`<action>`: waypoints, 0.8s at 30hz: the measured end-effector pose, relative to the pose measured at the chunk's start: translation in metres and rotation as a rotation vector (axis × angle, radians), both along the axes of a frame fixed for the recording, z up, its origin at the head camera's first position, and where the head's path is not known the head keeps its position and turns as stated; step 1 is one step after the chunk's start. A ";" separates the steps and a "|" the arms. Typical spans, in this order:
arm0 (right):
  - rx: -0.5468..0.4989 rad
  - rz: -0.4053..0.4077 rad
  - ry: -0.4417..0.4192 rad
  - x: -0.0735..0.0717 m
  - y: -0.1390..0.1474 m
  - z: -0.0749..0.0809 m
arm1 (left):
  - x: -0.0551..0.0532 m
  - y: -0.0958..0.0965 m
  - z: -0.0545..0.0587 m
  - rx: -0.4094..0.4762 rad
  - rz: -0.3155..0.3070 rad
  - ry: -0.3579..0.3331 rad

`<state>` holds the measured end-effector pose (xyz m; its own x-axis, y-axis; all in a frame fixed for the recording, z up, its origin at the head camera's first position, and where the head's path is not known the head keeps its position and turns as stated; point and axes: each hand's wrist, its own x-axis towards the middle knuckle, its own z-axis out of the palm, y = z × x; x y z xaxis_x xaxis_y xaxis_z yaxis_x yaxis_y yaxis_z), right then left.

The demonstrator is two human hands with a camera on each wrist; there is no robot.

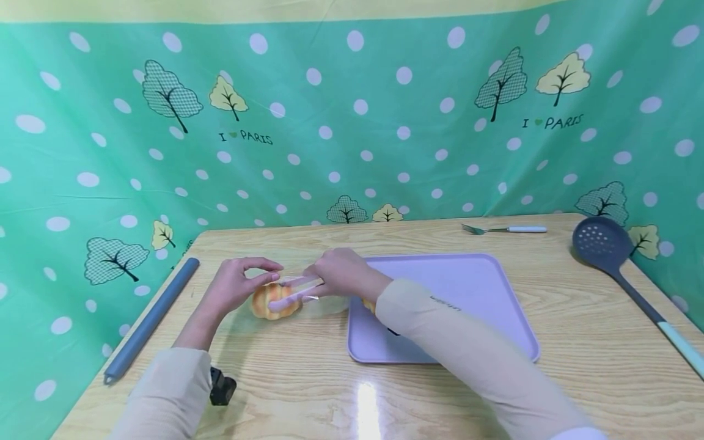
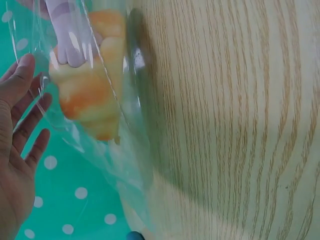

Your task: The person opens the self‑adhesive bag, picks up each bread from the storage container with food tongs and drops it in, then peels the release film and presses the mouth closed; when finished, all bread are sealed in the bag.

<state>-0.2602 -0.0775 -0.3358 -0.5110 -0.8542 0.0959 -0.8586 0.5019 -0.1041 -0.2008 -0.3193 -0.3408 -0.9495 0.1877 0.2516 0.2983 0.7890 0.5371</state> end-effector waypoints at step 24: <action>0.023 -0.037 -0.078 0.001 0.011 -0.002 | 0.002 -0.005 -0.003 -0.028 -0.013 -0.013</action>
<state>-0.2591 -0.0663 -0.3374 -0.5472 -0.8362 0.0355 -0.8293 0.5359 -0.1582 -0.1985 -0.3242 -0.3435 -0.9500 0.2067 0.2341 0.3019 0.8001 0.5184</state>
